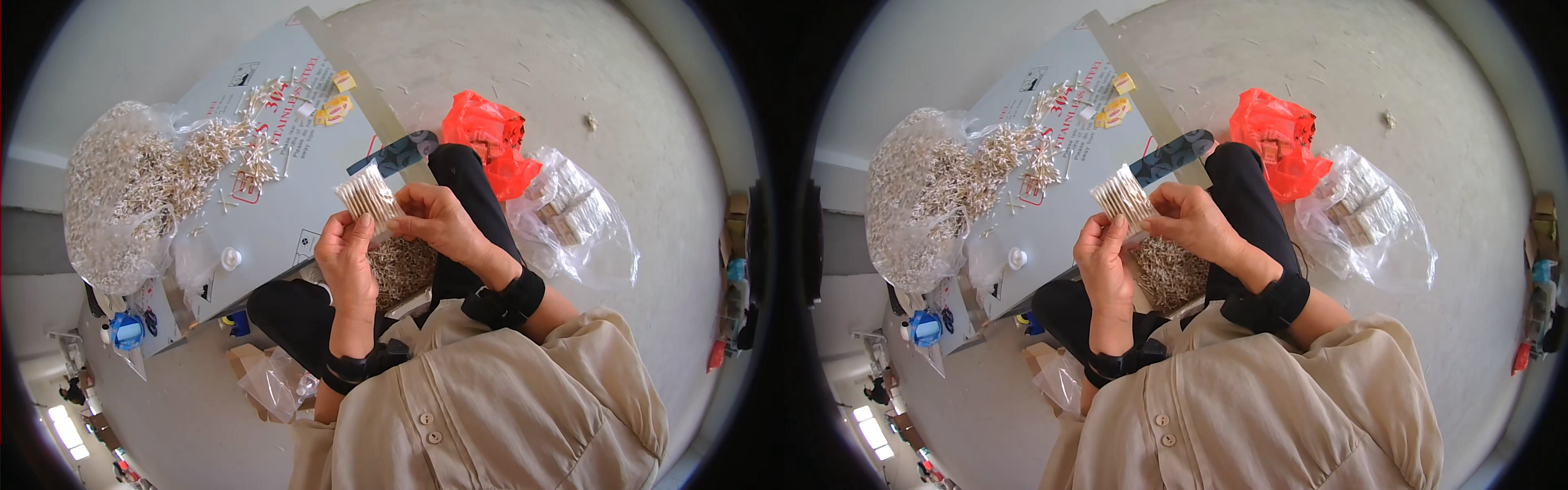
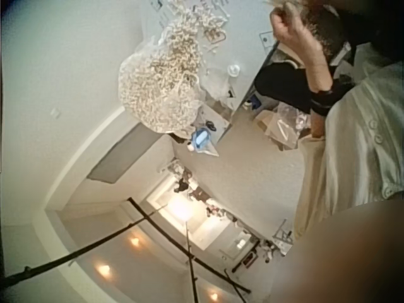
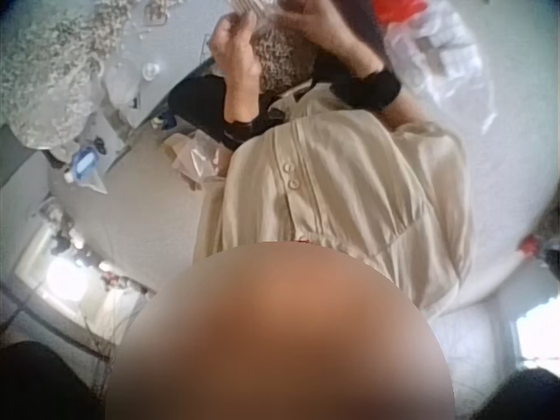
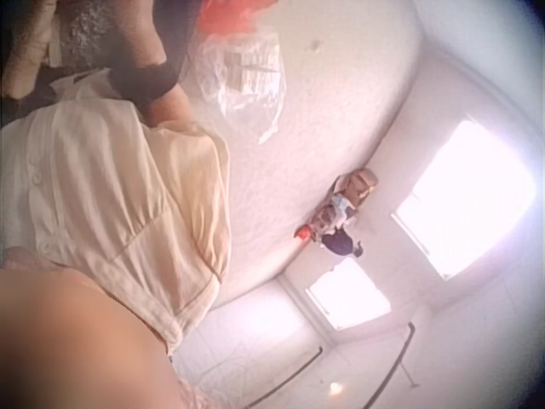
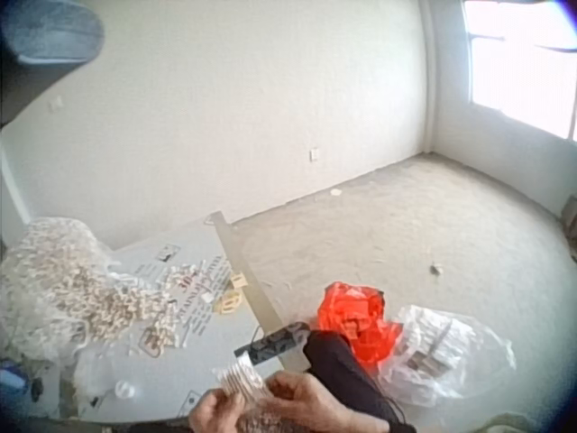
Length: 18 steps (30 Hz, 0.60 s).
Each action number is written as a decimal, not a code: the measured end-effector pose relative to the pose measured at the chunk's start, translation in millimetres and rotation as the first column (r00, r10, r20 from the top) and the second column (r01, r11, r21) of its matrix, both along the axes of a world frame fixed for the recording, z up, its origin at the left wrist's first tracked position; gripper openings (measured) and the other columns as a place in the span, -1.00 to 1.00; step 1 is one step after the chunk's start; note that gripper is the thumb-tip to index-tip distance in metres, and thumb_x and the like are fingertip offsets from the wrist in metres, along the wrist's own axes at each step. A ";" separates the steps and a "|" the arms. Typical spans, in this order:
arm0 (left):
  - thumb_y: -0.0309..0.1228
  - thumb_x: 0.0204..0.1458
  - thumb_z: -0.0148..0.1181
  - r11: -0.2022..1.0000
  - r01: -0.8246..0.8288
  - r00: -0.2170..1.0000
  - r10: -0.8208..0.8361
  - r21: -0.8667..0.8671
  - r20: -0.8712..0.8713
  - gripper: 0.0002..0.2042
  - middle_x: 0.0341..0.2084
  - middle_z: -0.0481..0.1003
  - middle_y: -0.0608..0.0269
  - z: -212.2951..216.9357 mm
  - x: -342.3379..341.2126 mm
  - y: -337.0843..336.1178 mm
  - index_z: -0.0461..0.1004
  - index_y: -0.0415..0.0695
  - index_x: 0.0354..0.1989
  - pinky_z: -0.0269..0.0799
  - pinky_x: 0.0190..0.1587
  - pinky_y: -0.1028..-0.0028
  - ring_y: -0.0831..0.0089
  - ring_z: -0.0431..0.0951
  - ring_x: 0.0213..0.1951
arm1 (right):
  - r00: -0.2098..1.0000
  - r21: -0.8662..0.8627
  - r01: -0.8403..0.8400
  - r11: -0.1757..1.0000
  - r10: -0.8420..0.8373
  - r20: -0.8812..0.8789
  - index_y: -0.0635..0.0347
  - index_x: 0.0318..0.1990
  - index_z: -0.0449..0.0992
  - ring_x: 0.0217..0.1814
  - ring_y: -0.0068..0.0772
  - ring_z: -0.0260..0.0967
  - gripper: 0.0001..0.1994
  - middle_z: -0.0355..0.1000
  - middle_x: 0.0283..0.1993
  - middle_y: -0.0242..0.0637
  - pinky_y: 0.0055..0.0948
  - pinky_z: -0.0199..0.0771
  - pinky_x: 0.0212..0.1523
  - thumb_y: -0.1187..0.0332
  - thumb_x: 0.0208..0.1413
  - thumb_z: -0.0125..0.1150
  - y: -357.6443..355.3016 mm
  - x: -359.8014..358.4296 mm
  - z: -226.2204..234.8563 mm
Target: Packing cotton swabs into small individual plastic containers and organizing them.
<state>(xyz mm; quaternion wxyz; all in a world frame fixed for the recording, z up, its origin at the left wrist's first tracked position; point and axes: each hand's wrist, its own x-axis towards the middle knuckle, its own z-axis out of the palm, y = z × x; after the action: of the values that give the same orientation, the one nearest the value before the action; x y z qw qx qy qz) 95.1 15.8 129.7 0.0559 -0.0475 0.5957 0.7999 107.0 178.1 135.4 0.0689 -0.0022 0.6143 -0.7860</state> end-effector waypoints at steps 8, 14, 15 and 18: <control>-0.48 0.06 0.27 0.916 0.317 0.926 -0.355 -0.247 -0.127 -0.54 -0.39 0.50 0.38 47.5 -21.1 -20.0 0.36 -0.25 0.16 0.29 -0.48 0.70 0.71 0.41 -0.44 | 0.987 0.274 -0.159 0.948 0.162 0.011 0.36 -0.10 0.47 -0.29 -0.72 0.36 -0.71 0.46 -0.29 -0.45 -0.62 0.40 -0.28 0.41 0.08 0.34 20.6 -6.0 2.4; -0.37 0.17 0.19 0.957 0.184 0.980 -0.197 -0.225 -0.036 -0.59 -0.47 0.46 0.41 34.1 -21.1 -9.7 0.36 -0.20 0.17 0.11 -0.67 0.75 0.75 0.31 -0.64 | 0.987 0.114 -0.070 0.991 0.085 -0.134 0.30 0.20 0.29 -0.03 -0.61 0.36 -0.45 0.40 -0.03 -0.35 -0.54 0.41 0.00 0.41 0.07 0.37 5.2 0.9 0.8; -0.36 0.19 0.16 0.983 0.126 0.992 -0.126 -0.130 0.007 -0.61 -0.48 0.46 0.41 32.6 -19.3 -7.0 0.36 -0.20 0.17 0.07 -0.71 0.73 0.74 0.30 -0.68 | 0.990 -0.018 -0.054 0.998 0.051 -0.128 0.27 0.27 0.22 0.04 -0.59 0.34 -0.37 0.38 0.03 -0.33 -0.53 0.40 0.08 0.42 0.07 0.37 3.5 1.1 -3.1; -0.28 0.24 0.10 0.990 0.125 0.992 -0.126 -0.071 -0.003 -0.70 -0.51 0.47 0.39 38.2 -14.3 -2.2 0.41 -0.19 0.05 0.18 -0.70 0.75 0.75 0.33 -0.68 | 0.986 -0.089 -0.039 0.995 0.023 -0.166 0.23 0.33 0.15 0.10 -0.55 0.34 -0.32 0.36 0.06 -0.32 -0.48 0.38 0.13 0.47 0.07 0.35 4.3 0.1 -8.1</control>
<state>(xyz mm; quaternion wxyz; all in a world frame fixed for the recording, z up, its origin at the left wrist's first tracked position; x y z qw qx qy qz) 80.8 13.6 167.9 0.1022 -0.0087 0.6254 0.7735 107.2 182.4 127.4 0.0301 -0.0798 0.5808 -0.8095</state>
